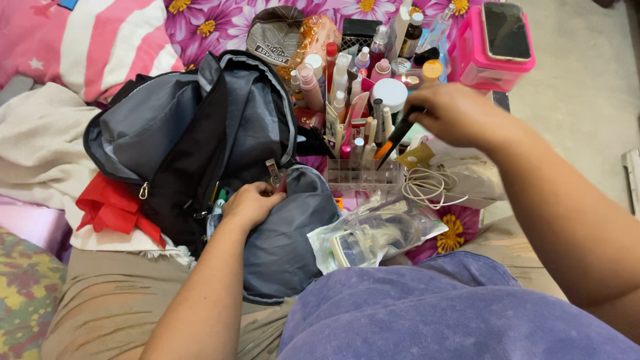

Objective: The person packs a black backpack with daily essentials including a hairbrush, pens, a small bottle, and a box. They place each item into the bag, then zip the main compartment and a front pocket closed.

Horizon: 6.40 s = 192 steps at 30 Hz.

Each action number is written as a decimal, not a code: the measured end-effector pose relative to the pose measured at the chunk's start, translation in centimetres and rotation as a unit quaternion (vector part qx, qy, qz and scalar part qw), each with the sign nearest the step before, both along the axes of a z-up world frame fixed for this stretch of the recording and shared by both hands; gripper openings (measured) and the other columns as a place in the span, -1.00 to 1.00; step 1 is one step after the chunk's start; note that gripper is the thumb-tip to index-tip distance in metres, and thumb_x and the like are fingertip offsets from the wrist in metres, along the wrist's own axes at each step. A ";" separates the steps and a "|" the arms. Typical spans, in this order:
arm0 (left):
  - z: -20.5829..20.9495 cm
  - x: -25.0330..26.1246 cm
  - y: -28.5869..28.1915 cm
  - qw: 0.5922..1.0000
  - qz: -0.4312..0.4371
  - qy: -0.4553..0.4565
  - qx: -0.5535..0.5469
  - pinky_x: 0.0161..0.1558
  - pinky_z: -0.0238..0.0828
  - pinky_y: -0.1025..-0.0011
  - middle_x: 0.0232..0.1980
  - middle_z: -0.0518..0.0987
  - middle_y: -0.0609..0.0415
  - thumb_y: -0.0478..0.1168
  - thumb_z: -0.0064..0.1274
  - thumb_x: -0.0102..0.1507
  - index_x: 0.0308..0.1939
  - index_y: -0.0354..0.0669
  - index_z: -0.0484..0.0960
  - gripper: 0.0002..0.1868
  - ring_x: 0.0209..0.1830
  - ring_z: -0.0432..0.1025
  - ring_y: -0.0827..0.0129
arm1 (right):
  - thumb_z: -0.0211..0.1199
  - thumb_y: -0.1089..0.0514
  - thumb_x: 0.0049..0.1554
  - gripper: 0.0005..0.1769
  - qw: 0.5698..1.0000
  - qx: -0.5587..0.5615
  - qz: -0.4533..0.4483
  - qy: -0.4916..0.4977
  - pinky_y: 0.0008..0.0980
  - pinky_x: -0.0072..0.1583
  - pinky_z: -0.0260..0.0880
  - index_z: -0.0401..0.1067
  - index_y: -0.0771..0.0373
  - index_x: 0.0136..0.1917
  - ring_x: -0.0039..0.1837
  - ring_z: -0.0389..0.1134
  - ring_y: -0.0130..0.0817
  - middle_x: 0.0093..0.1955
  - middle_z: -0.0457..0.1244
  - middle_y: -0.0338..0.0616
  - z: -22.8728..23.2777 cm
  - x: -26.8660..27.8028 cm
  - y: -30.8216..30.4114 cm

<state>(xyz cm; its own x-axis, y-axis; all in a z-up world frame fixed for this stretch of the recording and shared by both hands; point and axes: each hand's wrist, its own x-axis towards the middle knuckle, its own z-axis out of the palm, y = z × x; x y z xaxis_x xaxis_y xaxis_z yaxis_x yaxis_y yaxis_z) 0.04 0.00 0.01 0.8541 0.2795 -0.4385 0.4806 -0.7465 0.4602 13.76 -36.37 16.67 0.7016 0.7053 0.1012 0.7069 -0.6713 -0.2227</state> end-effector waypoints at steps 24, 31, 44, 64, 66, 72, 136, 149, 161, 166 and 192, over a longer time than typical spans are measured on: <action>0.2 -0.7 0.1 0.997 -0.001 -0.078 -0.012 0.05 0.43 0.12 -0.03 0.69 -0.03 0.17 0.09 0.20 0.02 0.10 0.68 -0.58 0.04 0.55 0.02 | 0.34 0.25 0.13 -0.49 0.985 0.115 -0.125 0.019 -0.21 0.10 0.47 0.43 0.28 0.36 0.12 0.49 -0.14 0.10 0.42 0.08 1.5 0.3 0.7; 0.8 -1.2 -0.2 0.988 0.025 -0.148 -0.046 -0.05 0.40 0.05 -0.12 0.66 -0.14 0.13 0.01 0.28 -0.09 -0.05 0.62 -0.63 -0.04 0.53 -0.10 | 0.35 0.22 0.17 -0.59 0.973 0.176 -0.147 0.036 -0.33 0.09 0.48 0.49 0.26 0.29 0.07 0.50 -0.32 0.06 0.44 0.00 2.7 -0.9 0.8; 0.9 -2.7 -1.1 0.926 0.151 -0.319 -0.136 -0.24 0.44 0.18 -0.39 0.65 -0.13 0.16 -0.19 0.38 -0.25 -0.18 0.62 -0.50 -0.35 0.59 0.04 | 0.24 0.23 0.20 -0.71 0.900 0.302 -0.061 0.308 -0.43 0.14 0.51 0.53 0.28 0.19 0.07 0.49 -0.47 0.02 0.46 -0.18 -1.9 -8.0 3.2; 3.5 -6.1 -8.7 0.881 -0.208 -0.424 -0.029 -0.15 0.31 0.10 -0.41 0.60 0.02 -0.05 -0.14 0.37 -0.44 -0.08 0.59 -0.64 -0.30 0.43 0.06 | 0.24 0.26 0.17 -0.52 0.863 0.209 0.021 0.459 -0.45 0.03 0.47 0.31 0.24 0.36 -0.02 0.45 -0.49 -0.06 0.36 -0.17 -6.6 -11.3 6.7; 3.9 -6.0 -8.5 0.885 -0.199 -0.418 -0.047 -0.16 0.31 0.10 -0.40 0.60 0.02 -0.04 -0.14 0.37 -0.42 -0.08 0.60 -0.64 -0.30 0.43 0.04 | 0.22 0.29 0.19 -0.65 0.849 0.231 0.010 0.475 -0.45 0.02 0.47 0.38 0.29 0.27 -0.04 0.43 -0.50 -0.10 0.38 -0.22 -6.8 -11.2 6.7; 2.6 -5.3 -8.3 0.900 -0.134 -0.407 -0.078 -0.23 0.32 0.07 -0.42 0.57 -0.08 0.01 -0.15 0.38 -0.37 -0.12 0.64 -0.61 -0.30 0.45 -0.03 | 0.21 0.31 0.20 -0.69 0.856 0.220 -0.009 0.467 -0.45 -0.01 0.42 0.40 0.30 0.23 -0.06 0.40 -0.52 -0.12 0.35 -0.20 -7.1 -11.2 6.8; -0.5 -2.2 -7.0 0.925 0.128 -0.271 -0.235 -0.37 0.37 0.42 -0.58 0.52 0.09 0.12 -0.15 0.37 -0.48 -0.24 0.60 -0.45 -0.54 0.43 0.45 | 0.51 0.23 -0.02 -0.76 0.955 0.168 -0.244 0.013 -0.39 -0.05 0.45 0.62 0.26 -0.05 -0.14 0.45 -0.43 -0.16 0.43 -0.11 -7.9 18.9 -6.1; -0.7 -2.0 -7.0 0.925 0.126 -0.269 -0.237 -0.38 0.36 0.41 -0.59 0.51 0.08 0.11 -0.13 0.37 -0.47 -0.24 0.60 -0.46 -0.56 0.43 0.44 | 0.52 0.14 0.01 -0.56 0.951 0.148 -0.267 0.044 -0.38 0.03 0.45 0.59 0.26 0.16 -0.07 0.46 -0.43 -0.07 0.44 -0.12 -8.3 18.8 -7.2; -4.8 1.0 -4.8 0.904 0.203 -0.350 -0.140 -0.21 0.55 0.20 -0.03 0.54 -0.23 -0.13 0.15 0.22 0.00 -0.28 0.53 -0.64 -0.26 0.56 0.11 | 0.44 0.17 0.16 -0.67 0.955 0.198 -0.206 0.075 -0.45 0.00 0.41 0.58 0.30 0.18 -0.07 0.37 -0.48 -0.07 0.41 -0.11 2.3 4.2 -5.3; -4.0 4.1 -2.4 0.971 0.178 -0.159 0.006 0.30 0.35 0.10 0.26 0.48 -0.42 -0.11 0.09 0.28 0.23 -0.35 0.52 -0.50 0.26 0.40 -0.21 | 0.37 0.20 0.13 -0.67 0.927 0.259 -0.181 0.200 -0.49 0.06 0.46 0.56 0.32 0.16 -0.01 0.44 -0.54 -0.03 0.44 -0.18 2.8 -1.9 -3.2; -2.1 1.2 1.1 0.983 0.158 0.035 0.093 0.32 0.33 0.12 0.50 0.27 -0.19 -0.44 0.15 0.16 0.36 -0.09 0.42 -0.33 0.43 0.29 -0.02 | 0.36 0.18 0.12 -0.67 0.924 0.175 -0.135 0.313 -0.49 0.04 0.47 0.57 0.32 0.15 -0.01 0.45 -0.55 -0.03 0.47 -0.22 1.6 -8.5 0.5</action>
